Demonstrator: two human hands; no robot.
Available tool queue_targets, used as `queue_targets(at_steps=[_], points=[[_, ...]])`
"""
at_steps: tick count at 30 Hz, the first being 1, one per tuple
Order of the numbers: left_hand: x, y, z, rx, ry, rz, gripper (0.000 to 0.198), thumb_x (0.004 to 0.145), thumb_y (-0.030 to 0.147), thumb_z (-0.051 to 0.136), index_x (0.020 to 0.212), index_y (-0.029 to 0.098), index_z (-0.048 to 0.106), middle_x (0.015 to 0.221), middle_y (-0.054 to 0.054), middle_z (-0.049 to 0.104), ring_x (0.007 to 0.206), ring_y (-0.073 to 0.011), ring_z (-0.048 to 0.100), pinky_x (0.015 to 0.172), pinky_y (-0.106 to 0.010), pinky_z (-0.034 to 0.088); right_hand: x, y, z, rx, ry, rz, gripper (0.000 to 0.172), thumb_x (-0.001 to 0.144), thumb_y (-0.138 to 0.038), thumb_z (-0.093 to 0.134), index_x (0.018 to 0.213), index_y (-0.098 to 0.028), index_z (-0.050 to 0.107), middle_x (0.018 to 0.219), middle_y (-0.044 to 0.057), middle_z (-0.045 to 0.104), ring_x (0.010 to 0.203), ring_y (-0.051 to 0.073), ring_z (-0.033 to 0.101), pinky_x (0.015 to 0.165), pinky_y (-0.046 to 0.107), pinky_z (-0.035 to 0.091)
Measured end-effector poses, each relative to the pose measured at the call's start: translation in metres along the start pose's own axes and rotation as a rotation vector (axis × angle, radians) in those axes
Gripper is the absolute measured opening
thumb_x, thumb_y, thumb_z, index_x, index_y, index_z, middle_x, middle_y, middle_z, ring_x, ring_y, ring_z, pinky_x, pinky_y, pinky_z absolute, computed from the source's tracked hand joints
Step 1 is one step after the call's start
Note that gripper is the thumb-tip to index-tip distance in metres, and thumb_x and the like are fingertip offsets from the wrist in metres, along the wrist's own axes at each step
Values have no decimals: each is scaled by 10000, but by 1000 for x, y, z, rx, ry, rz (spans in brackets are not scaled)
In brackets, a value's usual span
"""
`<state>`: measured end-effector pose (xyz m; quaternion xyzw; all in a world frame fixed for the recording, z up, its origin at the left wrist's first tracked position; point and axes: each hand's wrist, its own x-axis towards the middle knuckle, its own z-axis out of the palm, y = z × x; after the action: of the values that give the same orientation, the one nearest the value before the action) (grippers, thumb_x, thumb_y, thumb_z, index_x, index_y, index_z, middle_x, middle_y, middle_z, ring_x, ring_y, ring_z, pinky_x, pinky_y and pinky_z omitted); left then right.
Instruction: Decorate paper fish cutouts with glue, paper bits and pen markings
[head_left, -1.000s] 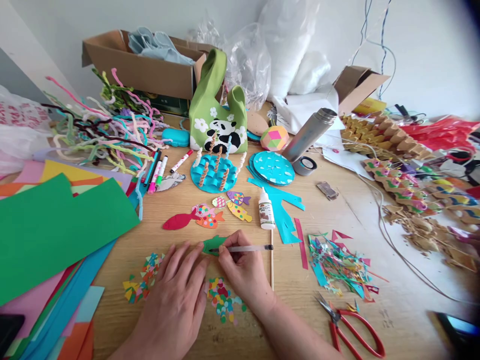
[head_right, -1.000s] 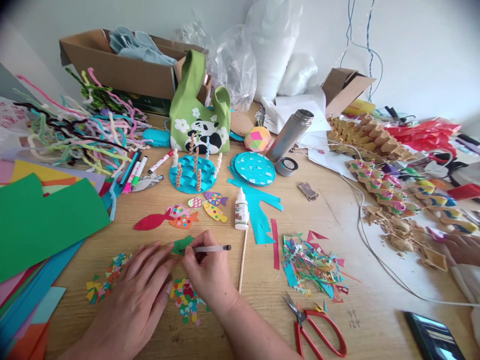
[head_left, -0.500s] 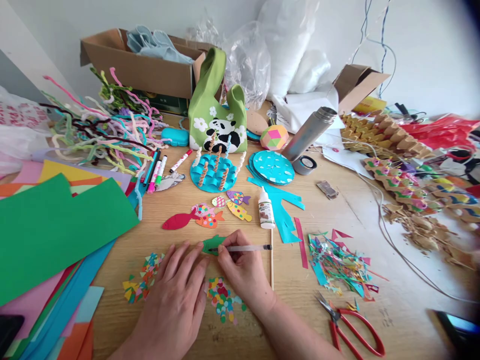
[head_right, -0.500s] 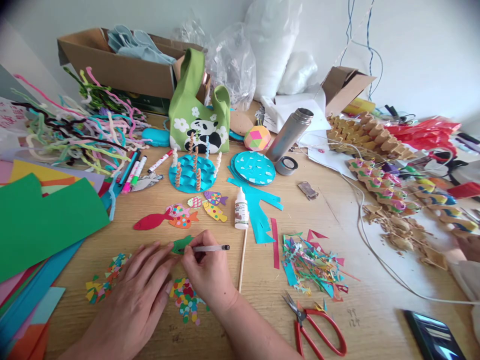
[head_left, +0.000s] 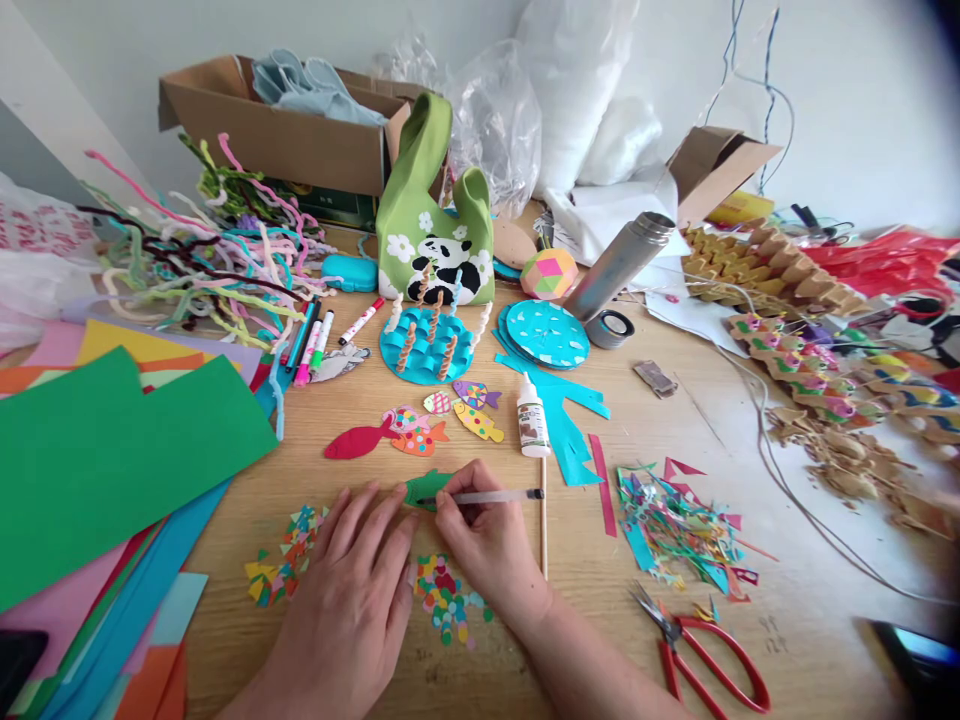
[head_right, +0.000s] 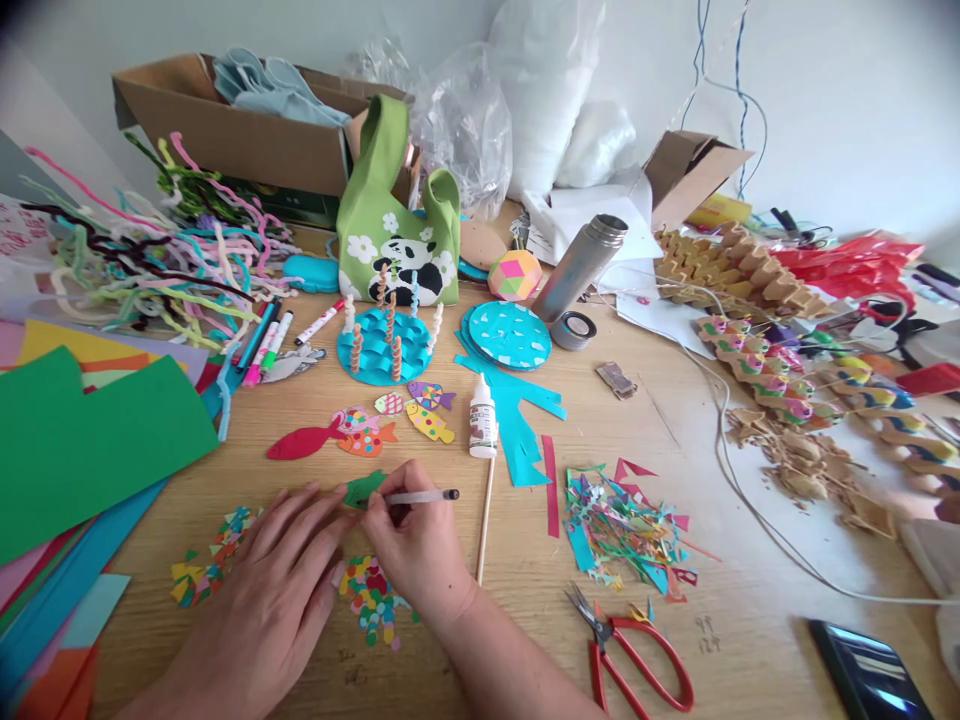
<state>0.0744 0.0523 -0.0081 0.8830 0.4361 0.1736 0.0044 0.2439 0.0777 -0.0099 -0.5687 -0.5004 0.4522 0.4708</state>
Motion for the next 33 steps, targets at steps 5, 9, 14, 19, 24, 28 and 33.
queue_targets(at_steps=[5,9,14,19,24,28,33], points=[[0,1,-1,-5,3,-7,356,932,213,480,1262,140,593,1388,-116,580,1326,-311,446,1121,-520,350,0,1,0,24,-12,-35,109,806,-174,578,751,-217,495,604,-64,475,500,94,408,459,204,303],[0,1,0,-8,-9,-6,358,934,219,480,1266,147,591,1384,-113,585,1325,-310,452,1118,-526,368,0,0,1,28,-20,-29,101,802,-178,591,757,-215,509,609,-57,490,504,98,422,461,204,314],[1,0,0,-5,-8,-6,360,938,229,476,1272,157,588,1394,-106,577,1329,-310,445,1119,-529,365,-1,-2,0,36,9,-16,122,794,-194,597,736,-218,492,592,-66,469,490,94,408,458,204,312],[0,0,-1,-6,-9,-10,359,934,218,483,1271,147,584,1384,-113,580,1319,-308,447,1116,-530,361,-1,-1,0,24,1,-5,126,801,-192,588,739,-220,483,593,-70,458,488,92,405,457,206,302],[1,1,-1,-4,-2,-10,348,938,210,477,1257,134,593,1376,-115,584,1316,-311,446,1118,-526,354,-1,-1,1,13,-1,-11,120,799,-204,591,739,-219,489,595,-65,470,497,96,420,461,206,313],[1,1,-1,0,-6,-8,356,943,215,469,1270,137,588,1380,-112,583,1322,-313,439,1115,-527,358,-1,-1,0,4,0,-21,122,798,-196,595,738,-217,491,594,-61,477,504,97,414,458,204,307],[0,1,0,3,-15,-14,370,946,225,469,1290,140,577,1393,-113,576,1336,-315,431,1121,-533,355,-1,0,0,5,-12,-27,121,809,-190,585,741,-217,488,598,-60,471,509,95,398,463,207,298]])
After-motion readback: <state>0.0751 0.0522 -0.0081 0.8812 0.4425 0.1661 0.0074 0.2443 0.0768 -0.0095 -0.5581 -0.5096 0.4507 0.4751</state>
